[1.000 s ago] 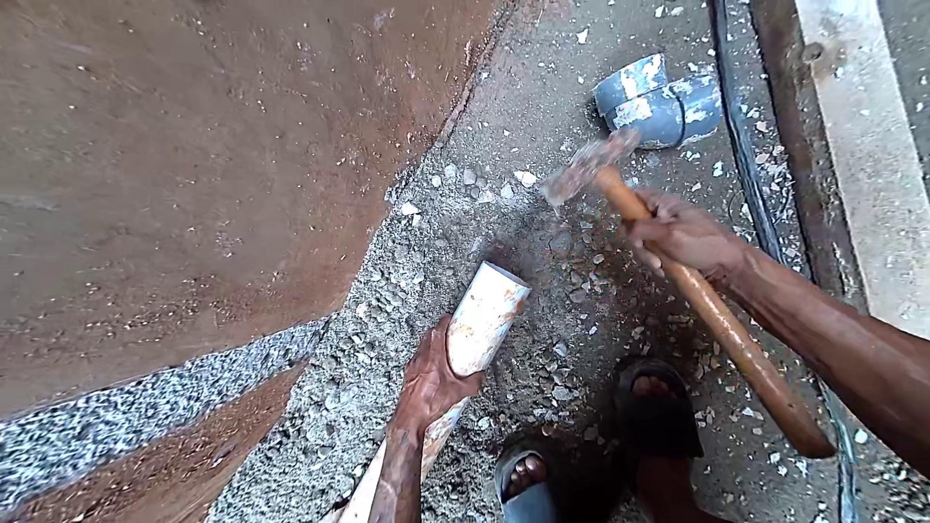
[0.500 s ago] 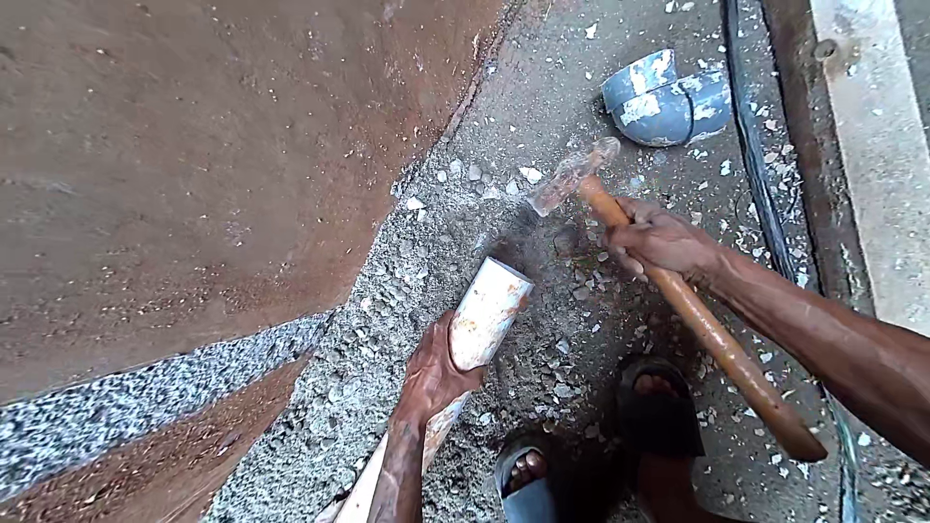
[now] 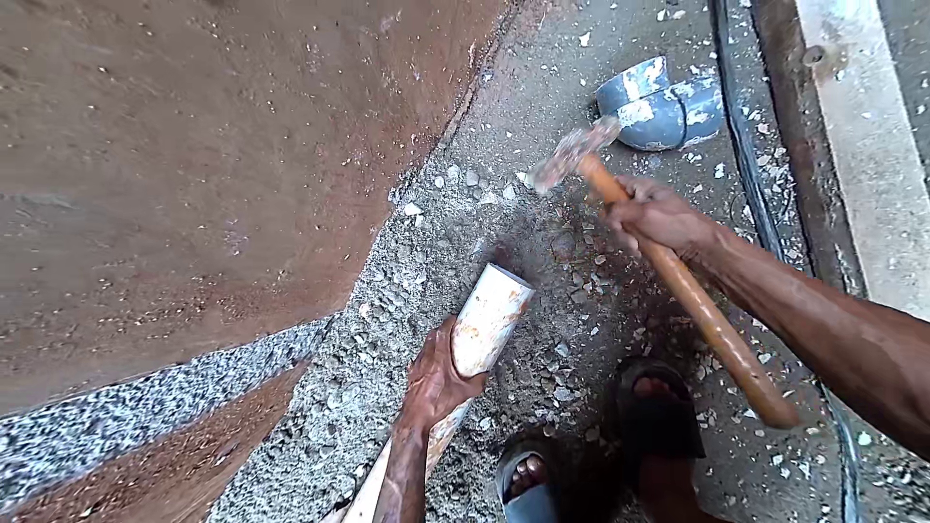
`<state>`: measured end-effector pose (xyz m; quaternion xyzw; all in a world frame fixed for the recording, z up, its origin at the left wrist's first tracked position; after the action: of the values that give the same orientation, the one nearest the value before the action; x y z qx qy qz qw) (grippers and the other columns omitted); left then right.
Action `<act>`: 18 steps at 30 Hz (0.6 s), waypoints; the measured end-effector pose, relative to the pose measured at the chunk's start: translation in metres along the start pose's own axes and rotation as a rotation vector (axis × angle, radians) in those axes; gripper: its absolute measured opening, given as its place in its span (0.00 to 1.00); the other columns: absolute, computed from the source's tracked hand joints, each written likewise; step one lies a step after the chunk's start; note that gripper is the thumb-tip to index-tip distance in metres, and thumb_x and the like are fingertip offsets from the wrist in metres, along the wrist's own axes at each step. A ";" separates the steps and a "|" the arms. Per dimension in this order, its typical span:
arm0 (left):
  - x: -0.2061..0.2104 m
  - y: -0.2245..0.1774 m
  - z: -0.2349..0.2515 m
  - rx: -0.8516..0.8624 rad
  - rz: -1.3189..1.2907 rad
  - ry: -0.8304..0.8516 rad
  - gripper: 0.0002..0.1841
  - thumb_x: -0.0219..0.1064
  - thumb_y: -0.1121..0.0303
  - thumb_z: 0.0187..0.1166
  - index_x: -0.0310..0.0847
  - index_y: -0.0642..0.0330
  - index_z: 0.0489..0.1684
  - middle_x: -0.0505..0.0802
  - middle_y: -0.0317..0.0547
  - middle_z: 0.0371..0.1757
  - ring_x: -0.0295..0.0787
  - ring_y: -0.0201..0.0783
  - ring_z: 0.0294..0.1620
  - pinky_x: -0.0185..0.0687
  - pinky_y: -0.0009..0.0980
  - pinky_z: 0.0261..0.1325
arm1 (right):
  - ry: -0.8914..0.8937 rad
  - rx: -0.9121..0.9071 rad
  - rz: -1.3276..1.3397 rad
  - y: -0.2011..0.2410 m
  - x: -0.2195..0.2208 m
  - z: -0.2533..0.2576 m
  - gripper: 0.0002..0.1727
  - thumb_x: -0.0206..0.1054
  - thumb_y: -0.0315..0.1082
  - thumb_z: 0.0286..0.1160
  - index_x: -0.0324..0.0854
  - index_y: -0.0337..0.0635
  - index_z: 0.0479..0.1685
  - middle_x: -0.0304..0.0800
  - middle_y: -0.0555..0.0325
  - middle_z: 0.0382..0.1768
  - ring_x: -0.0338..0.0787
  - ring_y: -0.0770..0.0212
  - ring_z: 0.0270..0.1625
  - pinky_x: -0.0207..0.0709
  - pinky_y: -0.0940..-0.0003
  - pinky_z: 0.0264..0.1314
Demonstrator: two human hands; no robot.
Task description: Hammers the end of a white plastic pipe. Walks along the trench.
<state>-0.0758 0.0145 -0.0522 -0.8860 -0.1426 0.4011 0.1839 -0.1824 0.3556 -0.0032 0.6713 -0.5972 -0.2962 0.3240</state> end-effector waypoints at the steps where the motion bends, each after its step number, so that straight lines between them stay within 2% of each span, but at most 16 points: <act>1: 0.000 0.000 0.000 0.001 0.004 -0.002 0.61 0.87 0.47 0.47 0.57 0.57 0.91 0.82 0.59 0.76 0.83 0.56 0.72 0.79 0.55 0.71 | -0.049 -0.010 0.026 0.002 -0.003 0.005 0.17 0.55 0.23 0.79 0.70 0.38 0.66 0.71 0.63 0.17 0.70 0.71 0.08 0.71 0.75 0.09; 3: 0.000 0.001 0.000 0.003 0.005 0.003 0.62 0.87 0.46 0.47 0.57 0.57 0.91 0.82 0.59 0.76 0.83 0.56 0.72 0.79 0.55 0.72 | -0.020 0.029 0.013 -0.003 0.011 0.005 0.18 0.53 0.21 0.80 0.69 0.39 0.66 0.70 0.63 0.17 0.69 0.70 0.08 0.70 0.75 0.09; 6: 0.001 0.001 0.001 0.006 0.004 0.007 0.62 0.88 0.46 0.46 0.57 0.58 0.90 0.81 0.59 0.77 0.82 0.55 0.74 0.79 0.54 0.73 | 0.313 0.262 -0.150 -0.038 0.063 -0.017 0.14 0.54 0.24 0.87 0.69 0.42 0.66 0.69 0.61 0.19 0.68 0.70 0.11 0.67 0.76 0.13; 9: 0.003 0.000 0.001 0.002 0.009 -0.007 0.62 0.88 0.48 0.46 0.58 0.59 0.90 0.81 0.61 0.76 0.83 0.56 0.73 0.79 0.54 0.73 | 0.422 0.281 -0.136 -0.044 0.072 -0.022 0.13 0.55 0.23 0.84 0.72 0.41 0.62 0.70 0.61 0.18 0.68 0.71 0.10 0.66 0.79 0.11; 12: 0.004 0.004 0.002 0.005 -0.011 -0.015 0.63 0.88 0.47 0.45 0.57 0.57 0.90 0.82 0.59 0.76 0.83 0.54 0.73 0.79 0.52 0.74 | 0.363 0.163 -0.110 -0.030 0.053 -0.010 0.16 0.56 0.24 0.82 0.72 0.40 0.65 0.71 0.61 0.18 0.69 0.70 0.10 0.67 0.77 0.11; 15: 0.002 0.005 0.002 0.006 -0.013 -0.017 0.63 0.88 0.46 0.45 0.57 0.56 0.91 0.82 0.57 0.76 0.83 0.54 0.73 0.79 0.53 0.73 | 0.134 0.051 -0.036 -0.010 0.027 0.005 0.18 0.55 0.24 0.80 0.71 0.38 0.68 0.71 0.62 0.17 0.69 0.70 0.09 0.70 0.75 0.10; 17: 0.000 0.003 0.001 0.003 -0.009 -0.009 0.63 0.88 0.46 0.46 0.57 0.57 0.91 0.82 0.58 0.76 0.82 0.55 0.73 0.78 0.53 0.74 | 0.061 0.055 -0.049 -0.008 0.025 0.006 0.16 0.54 0.23 0.82 0.69 0.39 0.66 0.71 0.61 0.18 0.69 0.69 0.10 0.71 0.74 0.11; 18: 0.000 0.002 0.001 0.000 -0.006 -0.003 0.63 0.88 0.47 0.46 0.56 0.57 0.91 0.82 0.58 0.76 0.82 0.55 0.74 0.78 0.53 0.74 | 0.096 0.088 -0.093 -0.013 0.033 0.001 0.15 0.54 0.24 0.84 0.69 0.40 0.66 0.71 0.60 0.19 0.69 0.69 0.10 0.70 0.74 0.12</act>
<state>-0.0762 0.0127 -0.0542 -0.8850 -0.1453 0.4019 0.1850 -0.1718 0.3233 -0.0148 0.7254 -0.5617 -0.2515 0.3084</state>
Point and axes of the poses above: each hand's wrist, its own z-axis towards the middle knuckle, its own x-axis out of the palm, y = z × x, the point moved 10 cm from there along z, towards the middle knuckle
